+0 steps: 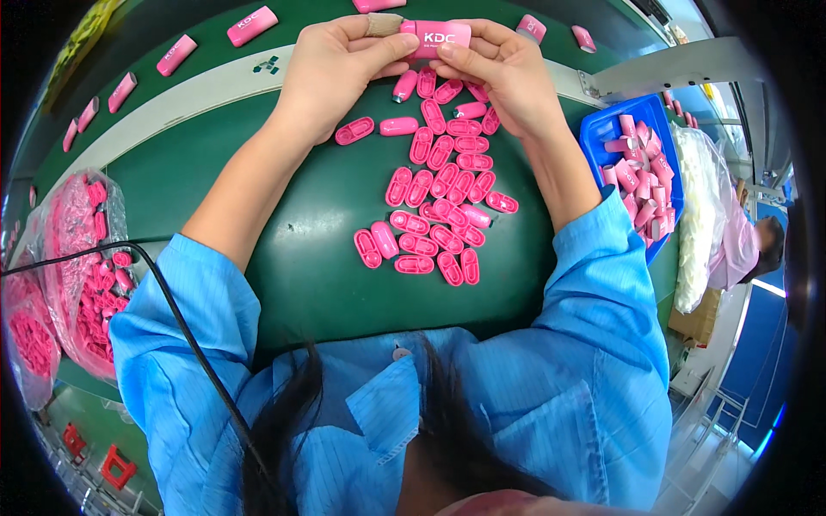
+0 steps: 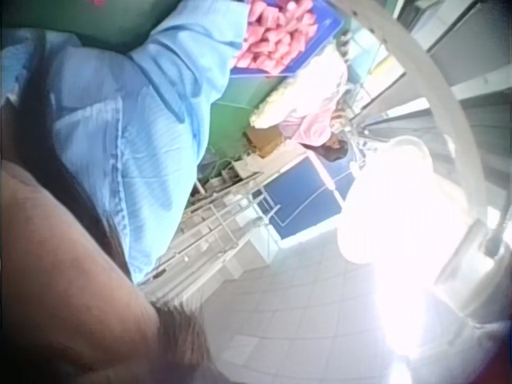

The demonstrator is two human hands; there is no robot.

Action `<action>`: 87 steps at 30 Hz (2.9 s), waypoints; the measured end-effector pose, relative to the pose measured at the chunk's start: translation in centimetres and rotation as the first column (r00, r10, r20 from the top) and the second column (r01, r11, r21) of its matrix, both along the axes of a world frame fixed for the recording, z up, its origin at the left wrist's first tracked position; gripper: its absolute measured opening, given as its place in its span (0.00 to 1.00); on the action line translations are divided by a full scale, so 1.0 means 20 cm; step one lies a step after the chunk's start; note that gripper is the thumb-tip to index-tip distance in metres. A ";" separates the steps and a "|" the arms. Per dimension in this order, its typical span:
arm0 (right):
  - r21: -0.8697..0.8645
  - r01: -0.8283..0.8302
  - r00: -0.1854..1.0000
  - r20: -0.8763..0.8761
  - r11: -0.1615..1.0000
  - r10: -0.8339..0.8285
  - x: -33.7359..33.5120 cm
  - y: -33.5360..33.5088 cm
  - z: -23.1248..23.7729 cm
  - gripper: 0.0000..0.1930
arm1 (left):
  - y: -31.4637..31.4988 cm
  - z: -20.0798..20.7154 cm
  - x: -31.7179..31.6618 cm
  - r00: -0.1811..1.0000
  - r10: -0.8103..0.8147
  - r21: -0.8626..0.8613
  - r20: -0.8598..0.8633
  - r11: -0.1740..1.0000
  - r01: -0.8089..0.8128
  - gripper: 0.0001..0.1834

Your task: The person repeatedly picks up pink capsule halves from a green table and a blue tray, then joins them into complete capsules. The assembled capsules are placed back onto the table. The process is continuous and repetitive throughout the clip.

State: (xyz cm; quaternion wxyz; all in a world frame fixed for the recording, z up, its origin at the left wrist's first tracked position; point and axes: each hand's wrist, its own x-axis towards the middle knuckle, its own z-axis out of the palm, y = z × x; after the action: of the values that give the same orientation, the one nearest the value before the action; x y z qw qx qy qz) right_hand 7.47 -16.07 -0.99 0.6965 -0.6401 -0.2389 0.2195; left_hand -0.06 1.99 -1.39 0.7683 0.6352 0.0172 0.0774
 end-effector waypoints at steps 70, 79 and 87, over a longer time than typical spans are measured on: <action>-0.158 0.178 0.969 0.198 0.971 -0.146 0.23 -0.12 0.03 0.17 | -0.01 0.12 0.00 0.989 -0.132 0.548 -0.073 0.823 0.150 0.12; -0.069 0.042 0.999 0.036 0.997 -0.040 0.01 -0.03 0.03 0.15 | 0.01 -0.01 0.05 0.996 -0.062 -0.129 -0.070 0.990 0.052 0.16; 0.007 0.040 0.998 -0.049 0.999 -0.039 0.02 -0.03 -0.01 0.15 | -0.05 -0.02 0.03 1.000 0.025 0.068 0.001 0.997 -0.025 0.19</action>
State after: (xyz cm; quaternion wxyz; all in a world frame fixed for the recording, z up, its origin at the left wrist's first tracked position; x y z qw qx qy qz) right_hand 7.81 -16.59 -1.18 0.7088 -0.6364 -0.2101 0.2201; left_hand 0.62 0.94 -1.72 0.7453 0.6606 0.0224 0.0876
